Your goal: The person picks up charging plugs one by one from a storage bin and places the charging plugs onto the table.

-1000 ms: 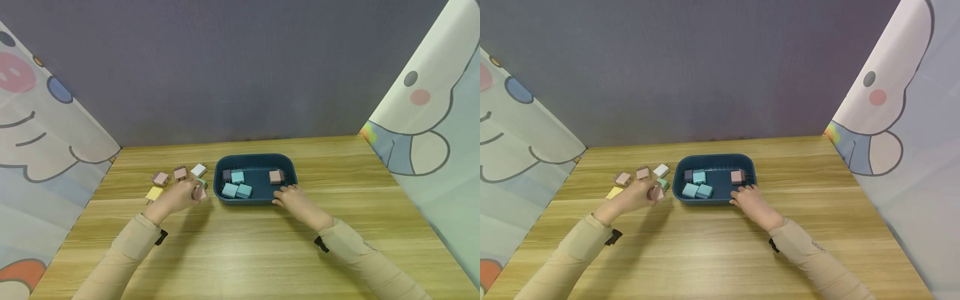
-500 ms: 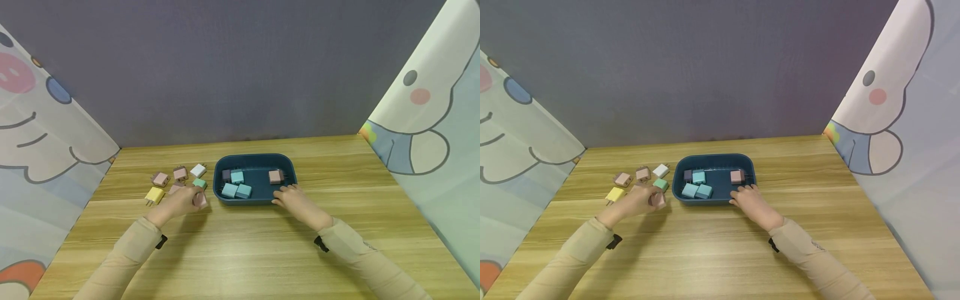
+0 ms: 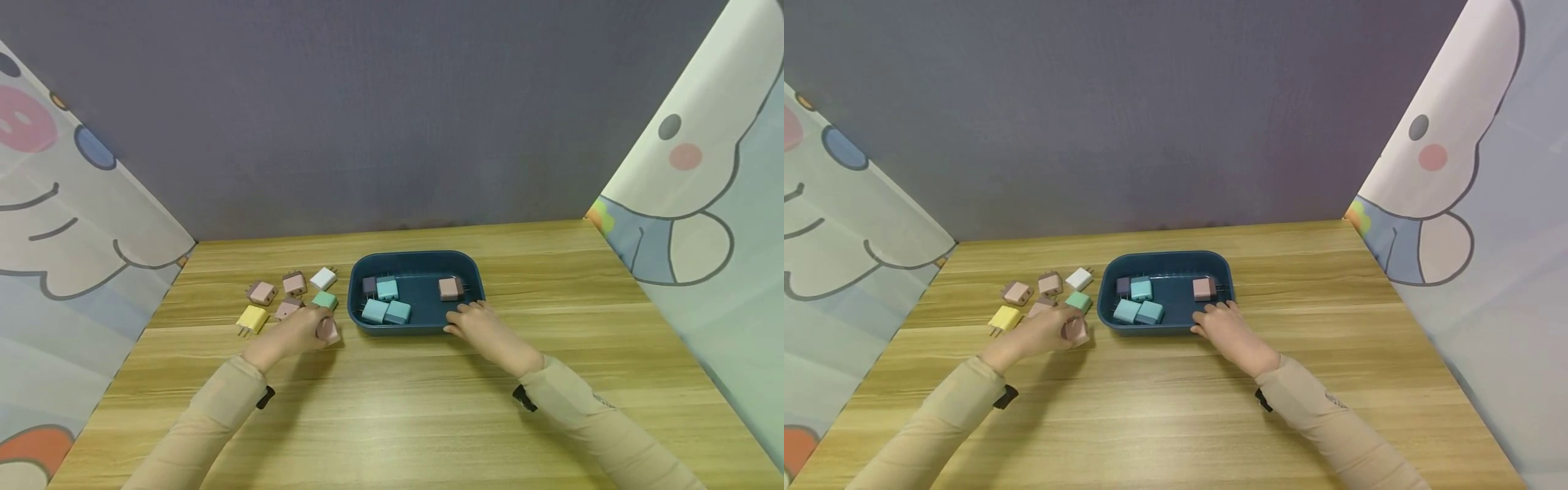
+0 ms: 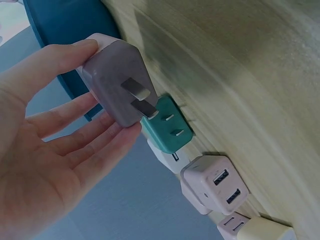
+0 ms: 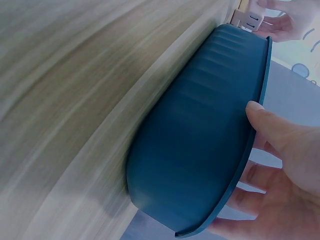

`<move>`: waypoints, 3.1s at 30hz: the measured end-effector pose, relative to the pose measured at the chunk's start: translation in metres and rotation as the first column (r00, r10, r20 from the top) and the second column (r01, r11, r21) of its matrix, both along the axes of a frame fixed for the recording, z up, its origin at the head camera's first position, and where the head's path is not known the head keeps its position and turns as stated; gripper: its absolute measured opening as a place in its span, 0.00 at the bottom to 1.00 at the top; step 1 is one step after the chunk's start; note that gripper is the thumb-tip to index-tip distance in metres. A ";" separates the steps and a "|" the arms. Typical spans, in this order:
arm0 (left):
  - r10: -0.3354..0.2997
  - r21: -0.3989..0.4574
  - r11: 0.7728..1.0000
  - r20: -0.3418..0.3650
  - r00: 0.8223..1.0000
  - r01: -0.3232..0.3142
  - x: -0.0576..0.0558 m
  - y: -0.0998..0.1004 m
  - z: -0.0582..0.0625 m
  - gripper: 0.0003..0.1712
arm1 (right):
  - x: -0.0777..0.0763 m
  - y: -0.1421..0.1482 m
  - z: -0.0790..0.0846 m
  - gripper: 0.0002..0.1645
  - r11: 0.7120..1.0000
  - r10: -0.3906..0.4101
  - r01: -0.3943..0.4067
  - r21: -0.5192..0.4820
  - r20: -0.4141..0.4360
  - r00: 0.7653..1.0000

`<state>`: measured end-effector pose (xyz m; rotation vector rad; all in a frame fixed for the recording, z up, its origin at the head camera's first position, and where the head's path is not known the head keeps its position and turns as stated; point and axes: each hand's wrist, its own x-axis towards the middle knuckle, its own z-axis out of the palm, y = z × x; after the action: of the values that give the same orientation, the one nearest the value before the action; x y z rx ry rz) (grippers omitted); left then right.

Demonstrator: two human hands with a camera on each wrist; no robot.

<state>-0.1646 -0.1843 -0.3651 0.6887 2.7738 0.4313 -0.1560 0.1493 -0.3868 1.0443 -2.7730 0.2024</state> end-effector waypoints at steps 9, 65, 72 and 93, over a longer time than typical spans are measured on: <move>0.002 -0.015 1.000 -0.001 1.000 -0.002 -0.001 -0.002 -0.006 0.25 | 0.001 -0.001 0.001 0.07 1.000 0.004 -0.004 -0.009 -0.006 1.000; -0.052 -0.072 0.996 -0.084 0.995 0.046 0.004 0.000 -0.021 0.25 | 0.000 0.000 -0.001 0.09 1.000 0.009 -0.009 -0.014 -0.015 1.000; -0.044 -0.077 0.996 -0.092 0.995 0.036 0.005 0.000 -0.021 0.26 | 0.000 -0.001 -0.002 0.09 1.000 0.004 -0.004 -0.019 -0.019 1.000; -0.073 -0.088 0.994 -0.129 0.989 0.062 0.005 0.000 -0.015 0.25 | 0.000 -0.001 -0.001 0.10 1.000 0.005 -0.005 -0.018 -0.021 1.000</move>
<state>-0.1596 -0.1841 -0.3805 0.8156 2.8623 0.2637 -0.1559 0.1484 -0.3877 1.0432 -2.7454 0.2149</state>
